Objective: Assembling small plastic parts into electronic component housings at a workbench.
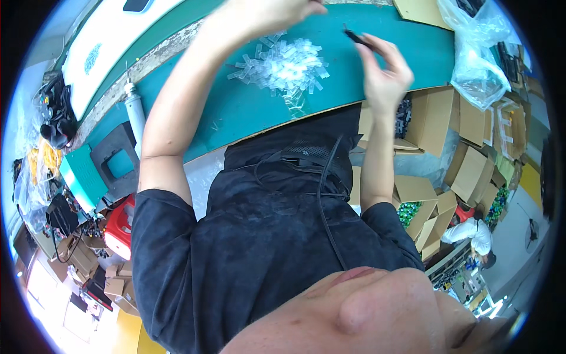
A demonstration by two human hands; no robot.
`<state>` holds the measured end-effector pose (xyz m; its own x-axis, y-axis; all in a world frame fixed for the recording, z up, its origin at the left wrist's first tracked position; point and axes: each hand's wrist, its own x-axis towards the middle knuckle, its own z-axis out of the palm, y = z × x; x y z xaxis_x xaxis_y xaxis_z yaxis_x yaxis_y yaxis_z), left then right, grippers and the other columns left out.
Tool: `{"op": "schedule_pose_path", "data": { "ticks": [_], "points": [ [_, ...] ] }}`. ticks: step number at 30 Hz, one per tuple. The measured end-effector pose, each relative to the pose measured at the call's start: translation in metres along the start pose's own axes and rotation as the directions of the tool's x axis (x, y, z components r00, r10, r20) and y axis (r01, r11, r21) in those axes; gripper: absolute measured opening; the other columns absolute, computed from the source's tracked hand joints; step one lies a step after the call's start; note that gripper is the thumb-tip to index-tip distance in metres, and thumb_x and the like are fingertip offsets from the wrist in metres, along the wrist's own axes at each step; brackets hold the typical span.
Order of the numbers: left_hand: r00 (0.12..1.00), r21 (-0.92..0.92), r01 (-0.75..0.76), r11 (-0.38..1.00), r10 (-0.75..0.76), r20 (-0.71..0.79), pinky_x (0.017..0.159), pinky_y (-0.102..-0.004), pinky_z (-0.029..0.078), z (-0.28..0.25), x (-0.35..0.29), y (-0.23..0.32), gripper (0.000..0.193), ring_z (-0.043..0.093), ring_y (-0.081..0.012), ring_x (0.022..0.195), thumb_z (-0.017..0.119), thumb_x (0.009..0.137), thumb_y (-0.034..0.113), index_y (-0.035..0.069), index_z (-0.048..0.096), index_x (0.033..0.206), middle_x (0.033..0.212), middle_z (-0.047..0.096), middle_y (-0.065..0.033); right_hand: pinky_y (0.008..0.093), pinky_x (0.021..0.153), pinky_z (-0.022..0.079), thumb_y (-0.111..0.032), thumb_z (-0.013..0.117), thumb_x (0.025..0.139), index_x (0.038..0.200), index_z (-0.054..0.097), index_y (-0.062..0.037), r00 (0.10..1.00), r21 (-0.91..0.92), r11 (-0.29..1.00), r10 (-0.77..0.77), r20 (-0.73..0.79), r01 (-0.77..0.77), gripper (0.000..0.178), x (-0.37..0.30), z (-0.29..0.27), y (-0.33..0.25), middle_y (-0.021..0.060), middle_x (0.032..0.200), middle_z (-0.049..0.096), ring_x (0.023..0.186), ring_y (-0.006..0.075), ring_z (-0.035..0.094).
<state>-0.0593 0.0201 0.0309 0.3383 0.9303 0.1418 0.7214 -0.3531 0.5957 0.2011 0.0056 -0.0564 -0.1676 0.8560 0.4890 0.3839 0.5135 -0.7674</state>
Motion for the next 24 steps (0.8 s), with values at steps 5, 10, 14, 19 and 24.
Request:
{"op": "schedule_pose_path", "data": {
  "ticks": [5, 10, 14, 19, 24],
  "points": [
    [0.928, 0.467, 0.288, 0.836, -0.364, 0.079, 0.079, -0.0483, 0.058, -0.029, -0.026, -0.015, 0.013, 0.072, -0.0413, 0.088, 0.065, 0.081, 0.005, -0.006, 0.072, 0.083, 0.086, 0.071, -0.0270, 0.0272, 0.087, 0.054, 0.012, 0.074, 0.088, 0.105, 0.073, 0.0082, 0.904, 0.130, 0.900, 0.394, 0.165, -0.416, 0.017, -0.016, -0.106, -0.037, 0.0089, 0.101, 0.072, 0.095, 0.0150, 0.067],
    [0.929, 0.429, 0.251, 0.868, -0.340, 0.144, 0.080, -0.0483, 0.059, -0.005, -0.025, -0.020, 0.016, 0.072, -0.0408, 0.093, 0.060, 0.081, 0.001, -0.007, 0.072, 0.087, 0.092, 0.072, -0.0283, 0.0242, 0.081, 0.054, 0.005, 0.074, 0.090, 0.106, 0.075, 0.0047, 0.721, -0.200, 0.750, 0.662, 0.205, -0.631, 0.016, -0.052, -0.186, 0.012, 0.0068, 0.095, 0.075, 0.087, 0.0117, 0.069],
    [0.960, 0.410, 0.220, 0.885, -0.272, 0.072, 0.080, -0.0486, 0.059, 0.002, -0.027, -0.013, 0.015, 0.072, -0.0422, 0.092, 0.058, 0.082, 0.001, -0.006, 0.072, 0.085, 0.089, 0.072, -0.0281, 0.0257, 0.071, 0.056, 0.002, 0.072, 0.091, 0.106, 0.075, 0.0045, 0.614, -0.569, 0.557, 0.781, 0.111, -0.606, 0.016, -0.099, -0.223, 0.103, 0.0064, 0.090, 0.076, 0.080, 0.0111, 0.070],
    [0.979, 0.383, 0.141, 0.913, -0.185, 0.080, 0.080, -0.0492, 0.058, 0.015, -0.028, -0.012, 0.014, 0.072, -0.0426, 0.090, 0.059, 0.083, 0.002, -0.006, 0.070, 0.083, 0.086, 0.071, -0.0281, 0.0249, 0.061, 0.056, 0.000, 0.071, 0.093, 0.111, 0.074, 0.0035, 0.496, -0.410, 0.472, 0.867, 0.052, -0.781, 0.018, -0.141, -0.228, 0.181, 0.0067, 0.089, 0.075, 0.075, 0.0110, 0.069],
    [0.966, 0.246, 0.130, 0.961, -0.178, 0.186, 0.078, -0.0487, 0.058, 0.025, -0.018, -0.007, 0.015, 0.072, -0.0429, 0.089, 0.060, 0.084, 0.004, -0.007, 0.071, 0.086, 0.087, 0.071, -0.0282, 0.0271, 0.064, 0.060, 0.000, 0.069, 0.094, 0.117, 0.073, 0.0027, 0.473, -0.350, 0.435, 0.881, -0.027, -0.830, 0.024, -0.153, -0.228, 0.237, 0.0098, 0.096, 0.076, 0.080, 0.0136, 0.072]
  ]
}}
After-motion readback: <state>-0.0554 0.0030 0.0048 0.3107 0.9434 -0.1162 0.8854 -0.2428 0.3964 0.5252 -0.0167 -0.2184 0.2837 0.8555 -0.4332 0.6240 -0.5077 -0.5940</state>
